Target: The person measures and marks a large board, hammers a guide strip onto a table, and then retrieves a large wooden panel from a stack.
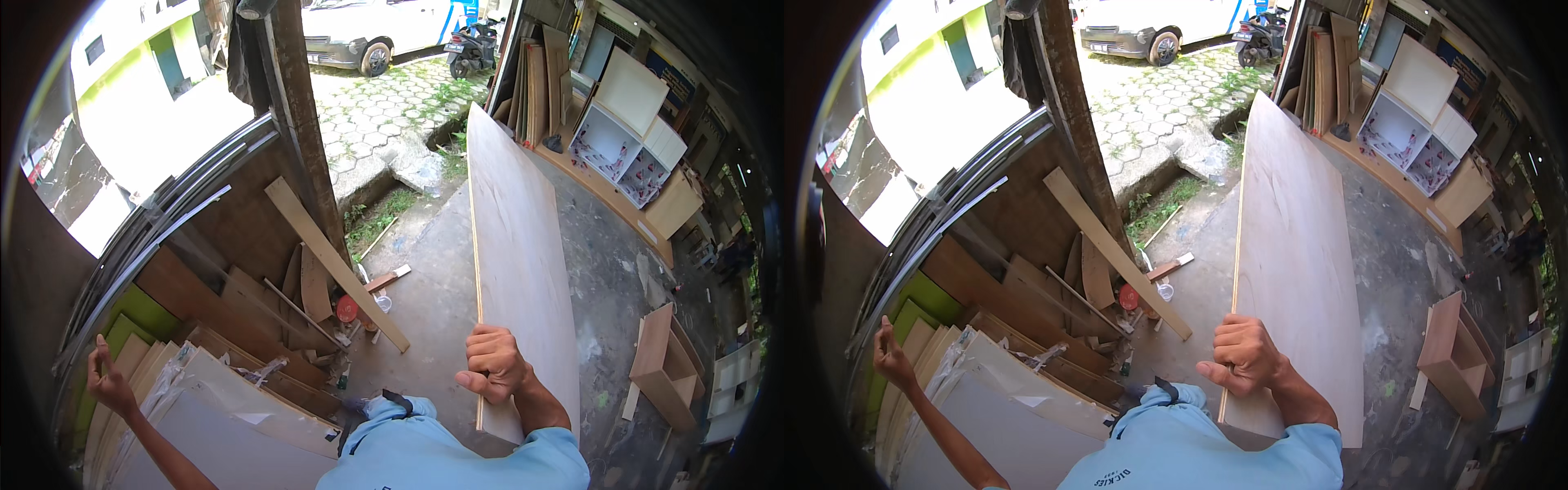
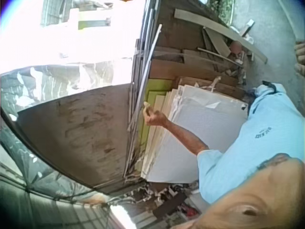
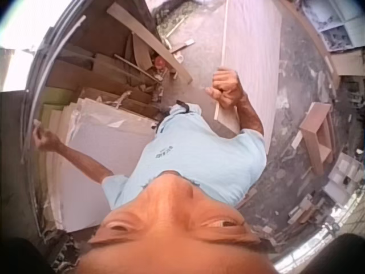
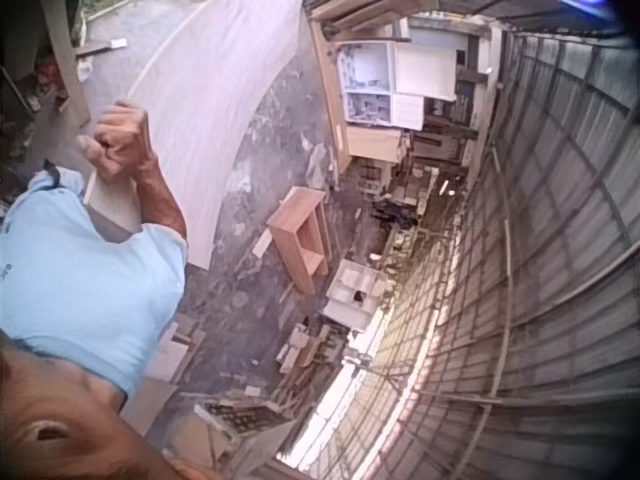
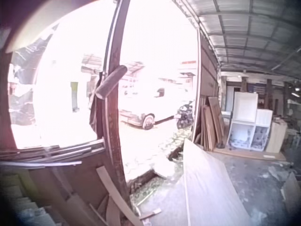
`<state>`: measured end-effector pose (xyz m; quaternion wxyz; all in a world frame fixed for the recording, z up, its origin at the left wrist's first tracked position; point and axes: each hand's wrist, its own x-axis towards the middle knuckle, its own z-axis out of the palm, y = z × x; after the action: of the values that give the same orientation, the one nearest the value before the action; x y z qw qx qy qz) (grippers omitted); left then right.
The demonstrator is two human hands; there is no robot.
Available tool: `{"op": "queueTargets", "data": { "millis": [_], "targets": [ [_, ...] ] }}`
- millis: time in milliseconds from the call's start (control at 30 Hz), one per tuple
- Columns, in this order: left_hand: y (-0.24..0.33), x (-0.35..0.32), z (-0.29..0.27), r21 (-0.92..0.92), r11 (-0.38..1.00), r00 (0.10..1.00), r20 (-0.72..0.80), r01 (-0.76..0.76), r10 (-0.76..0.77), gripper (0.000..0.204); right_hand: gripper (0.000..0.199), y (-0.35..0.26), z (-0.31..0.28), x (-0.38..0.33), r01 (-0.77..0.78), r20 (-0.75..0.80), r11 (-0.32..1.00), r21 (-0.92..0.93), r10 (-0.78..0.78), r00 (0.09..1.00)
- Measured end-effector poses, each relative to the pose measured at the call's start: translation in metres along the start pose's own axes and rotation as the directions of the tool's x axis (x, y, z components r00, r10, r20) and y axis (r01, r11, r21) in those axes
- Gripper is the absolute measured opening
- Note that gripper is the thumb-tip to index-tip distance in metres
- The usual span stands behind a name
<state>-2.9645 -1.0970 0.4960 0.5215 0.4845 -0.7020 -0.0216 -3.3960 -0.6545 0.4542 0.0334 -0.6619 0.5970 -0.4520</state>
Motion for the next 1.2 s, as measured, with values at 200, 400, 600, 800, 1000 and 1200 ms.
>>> {"op": "queueTargets", "data": {
  "millis": [200,400,600,800,1000,1200],
  "targets": [
    [0.146,-0.147,0.084,-0.531,0.847,0.901,0.383,0.033,0.205,0.030,0.045,-0.022,-0.023,-0.043,0.048,-0.091,0.998,0.032,-0.045,0.995],
    [0.356,-0.313,0.166,-0.867,0.498,0.488,0.420,-0.034,0.765,0.105,0.043,-0.053,-0.055,-0.088,0.086,-0.149,0.995,0.046,-0.078,0.986],
    [0.488,-0.369,0.190,-0.951,0.225,0.251,0.169,-0.214,0.953,0.105,0.041,-0.084,-0.095,-0.133,0.074,-0.165,0.997,0.036,-0.068,0.984],
    [0.552,-0.426,0.212,-0.994,-0.108,0.339,-0.096,0.017,0.936,0.080,0.043,-0.122,-0.132,-0.182,0.025,-0.183,0.999,0.025,-0.020,0.983],
    [0.597,-0.486,0.182,-0.955,-0.245,0.339,-0.178,0.165,0.924,0.079,0.058,-0.147,-0.153,-0.256,-0.054,-0.250,0.998,-0.011,0.050,0.967],
    [0.630,-0.554,0.142,-0.940,-0.309,0.257,-0.266,0.143,0.929,0.073,0.046,-0.185,-0.173,-0.350,-0.279,-0.302,0.955,0.103,0.298,0.906]
  ]
}}
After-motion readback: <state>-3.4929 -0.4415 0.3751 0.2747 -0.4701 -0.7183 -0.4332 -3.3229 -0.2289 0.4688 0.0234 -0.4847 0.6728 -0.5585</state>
